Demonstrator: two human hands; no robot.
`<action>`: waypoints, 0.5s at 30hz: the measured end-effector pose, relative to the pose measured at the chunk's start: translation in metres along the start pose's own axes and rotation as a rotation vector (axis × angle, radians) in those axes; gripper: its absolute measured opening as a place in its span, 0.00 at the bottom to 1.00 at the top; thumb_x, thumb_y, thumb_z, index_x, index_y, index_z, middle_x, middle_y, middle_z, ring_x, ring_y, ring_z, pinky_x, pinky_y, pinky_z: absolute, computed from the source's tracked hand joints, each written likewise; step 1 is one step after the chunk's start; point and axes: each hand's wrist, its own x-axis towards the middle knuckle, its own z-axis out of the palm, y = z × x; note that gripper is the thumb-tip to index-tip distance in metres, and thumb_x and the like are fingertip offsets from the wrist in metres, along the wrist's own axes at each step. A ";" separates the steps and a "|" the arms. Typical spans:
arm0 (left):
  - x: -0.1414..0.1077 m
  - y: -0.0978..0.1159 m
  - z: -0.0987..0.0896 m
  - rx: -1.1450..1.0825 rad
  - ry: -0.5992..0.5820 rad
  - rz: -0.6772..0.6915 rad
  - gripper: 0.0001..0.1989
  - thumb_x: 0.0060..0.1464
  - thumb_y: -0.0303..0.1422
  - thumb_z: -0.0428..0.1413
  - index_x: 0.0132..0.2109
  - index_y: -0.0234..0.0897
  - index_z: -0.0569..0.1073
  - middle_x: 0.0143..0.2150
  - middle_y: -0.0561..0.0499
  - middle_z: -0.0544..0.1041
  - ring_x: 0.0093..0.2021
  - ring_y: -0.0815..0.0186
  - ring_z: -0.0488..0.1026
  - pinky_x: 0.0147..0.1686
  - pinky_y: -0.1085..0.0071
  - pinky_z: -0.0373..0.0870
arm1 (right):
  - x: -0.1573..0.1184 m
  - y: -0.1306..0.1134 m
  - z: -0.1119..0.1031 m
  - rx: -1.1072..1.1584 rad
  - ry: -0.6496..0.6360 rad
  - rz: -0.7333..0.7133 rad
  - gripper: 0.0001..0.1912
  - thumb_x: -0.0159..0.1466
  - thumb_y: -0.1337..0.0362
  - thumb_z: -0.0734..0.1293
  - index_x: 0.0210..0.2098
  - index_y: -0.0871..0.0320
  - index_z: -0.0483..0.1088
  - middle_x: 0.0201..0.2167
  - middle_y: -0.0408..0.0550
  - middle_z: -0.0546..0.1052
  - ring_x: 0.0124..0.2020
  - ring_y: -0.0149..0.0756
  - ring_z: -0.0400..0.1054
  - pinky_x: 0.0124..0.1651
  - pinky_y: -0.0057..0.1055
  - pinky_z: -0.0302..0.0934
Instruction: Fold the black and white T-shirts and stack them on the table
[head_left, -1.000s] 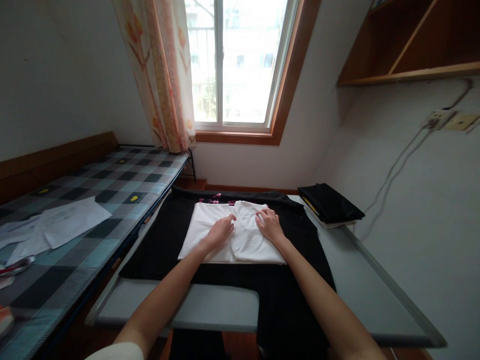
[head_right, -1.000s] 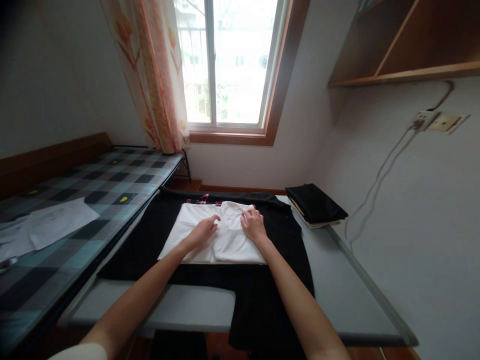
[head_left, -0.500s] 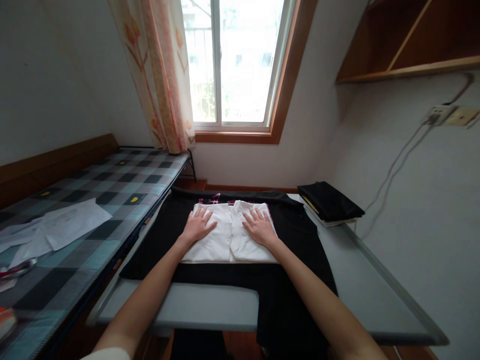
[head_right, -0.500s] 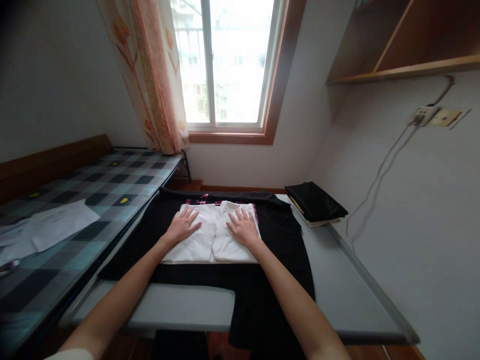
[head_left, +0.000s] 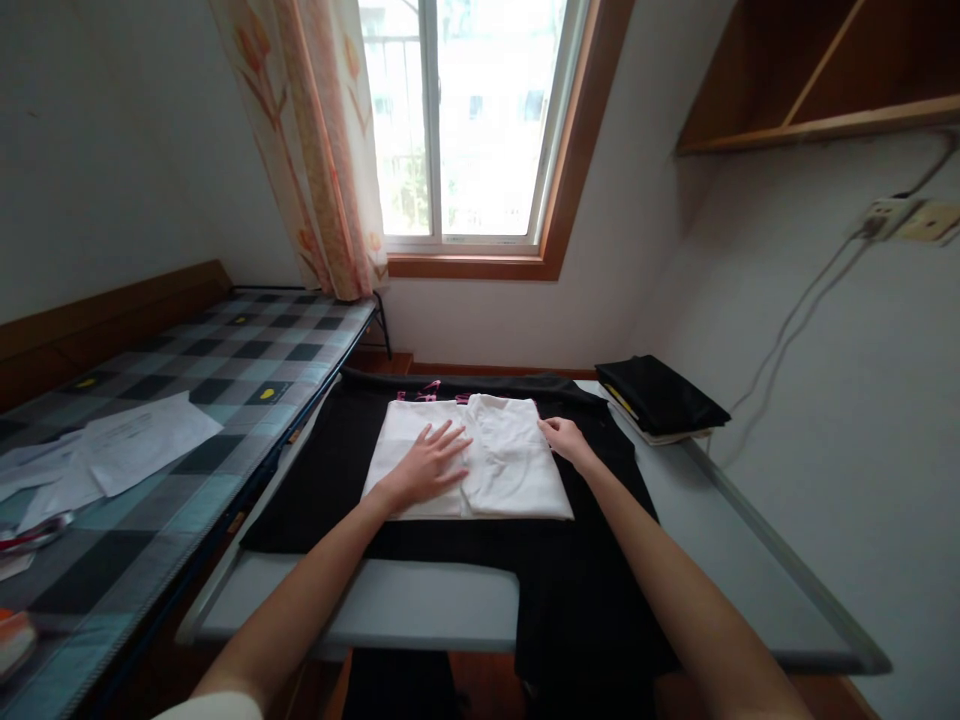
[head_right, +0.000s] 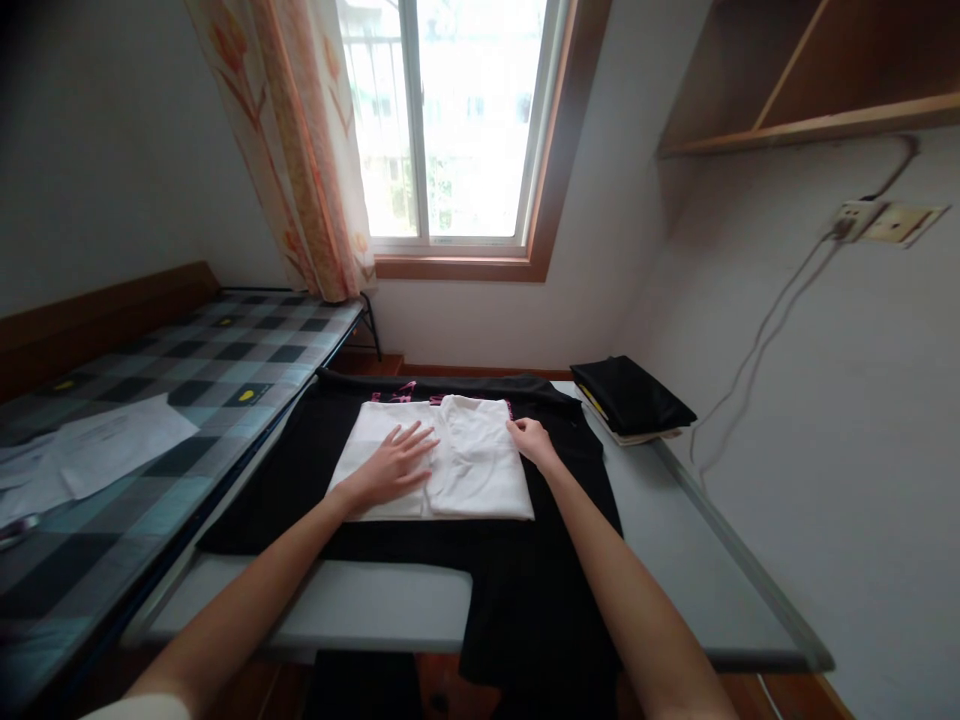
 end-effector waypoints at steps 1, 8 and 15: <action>0.000 0.005 0.003 -0.017 -0.034 0.018 0.28 0.61 0.47 0.47 0.65 0.48 0.58 0.68 0.48 0.57 0.69 0.55 0.47 0.65 0.51 0.41 | 0.002 0.001 -0.002 0.020 -0.053 0.040 0.13 0.57 0.56 0.68 0.32 0.60 0.74 0.26 0.50 0.76 0.32 0.39 0.72 0.34 0.32 0.68; -0.001 0.003 0.005 -0.096 -0.016 0.021 0.26 0.60 0.46 0.49 0.63 0.47 0.62 0.67 0.48 0.59 0.68 0.56 0.52 0.65 0.55 0.47 | -0.002 -0.007 -0.001 0.039 -0.141 0.058 0.15 0.53 0.55 0.72 0.31 0.62 0.74 0.26 0.49 0.76 0.25 0.32 0.68 0.20 0.23 0.61; -0.015 -0.054 -0.024 0.026 0.140 -0.582 0.22 0.61 0.45 0.47 0.56 0.38 0.70 0.55 0.41 0.72 0.54 0.56 0.70 0.53 0.63 0.64 | -0.002 -0.011 -0.002 0.426 -0.224 0.152 0.09 0.58 0.61 0.70 0.31 0.62 0.72 0.30 0.51 0.77 0.29 0.33 0.71 0.29 0.25 0.65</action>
